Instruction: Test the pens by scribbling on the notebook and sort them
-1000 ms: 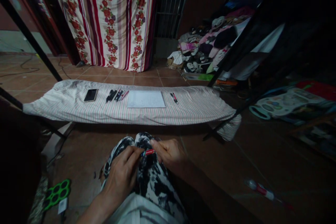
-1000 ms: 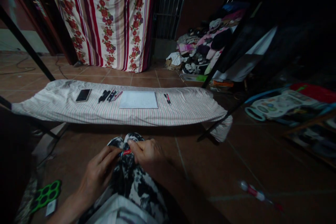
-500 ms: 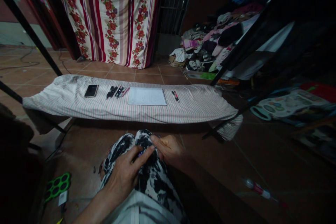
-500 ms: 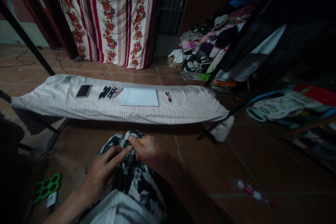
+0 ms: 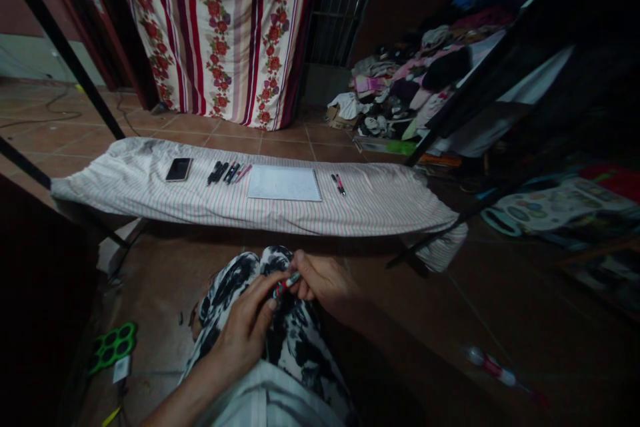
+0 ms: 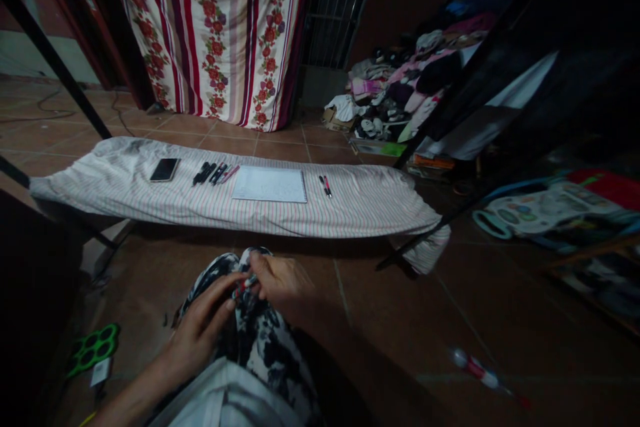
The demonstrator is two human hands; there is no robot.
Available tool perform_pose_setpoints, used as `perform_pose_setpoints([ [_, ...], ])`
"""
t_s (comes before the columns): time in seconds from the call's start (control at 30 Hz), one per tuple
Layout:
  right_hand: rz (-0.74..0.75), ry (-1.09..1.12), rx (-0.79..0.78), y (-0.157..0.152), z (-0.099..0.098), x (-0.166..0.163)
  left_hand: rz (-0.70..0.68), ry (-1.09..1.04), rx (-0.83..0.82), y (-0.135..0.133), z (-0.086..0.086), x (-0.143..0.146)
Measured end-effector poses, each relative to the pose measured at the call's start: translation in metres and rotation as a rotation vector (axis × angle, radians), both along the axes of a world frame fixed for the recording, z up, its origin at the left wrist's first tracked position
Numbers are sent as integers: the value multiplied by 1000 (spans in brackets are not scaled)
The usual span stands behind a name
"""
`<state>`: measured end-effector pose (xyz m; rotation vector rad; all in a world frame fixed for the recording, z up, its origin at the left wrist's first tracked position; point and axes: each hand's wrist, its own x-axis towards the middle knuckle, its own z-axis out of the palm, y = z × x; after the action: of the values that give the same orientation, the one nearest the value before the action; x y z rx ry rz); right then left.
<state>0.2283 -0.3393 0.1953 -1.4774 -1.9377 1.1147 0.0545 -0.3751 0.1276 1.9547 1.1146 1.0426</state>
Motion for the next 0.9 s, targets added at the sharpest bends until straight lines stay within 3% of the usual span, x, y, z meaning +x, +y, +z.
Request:
perform_pose_setpoints([
  [0.1, -15, 102, 130, 1, 3, 4, 19, -98, -132, 1, -2, -3],
  [0.17, 63, 121, 208, 2, 5, 7, 21, -152, -186, 1, -1, -5],
  [0.4, 283, -34, 628, 6, 5, 9, 6, -149, -216, 0, 6, -11],
  [0.63, 351, -139, 732, 8, 9, 9, 48, -111, -171, -1, 8, -11],
  [0.9, 378, -272, 689, 4, 16, 11, -36, -81, -69, 2, 19, -10],
])
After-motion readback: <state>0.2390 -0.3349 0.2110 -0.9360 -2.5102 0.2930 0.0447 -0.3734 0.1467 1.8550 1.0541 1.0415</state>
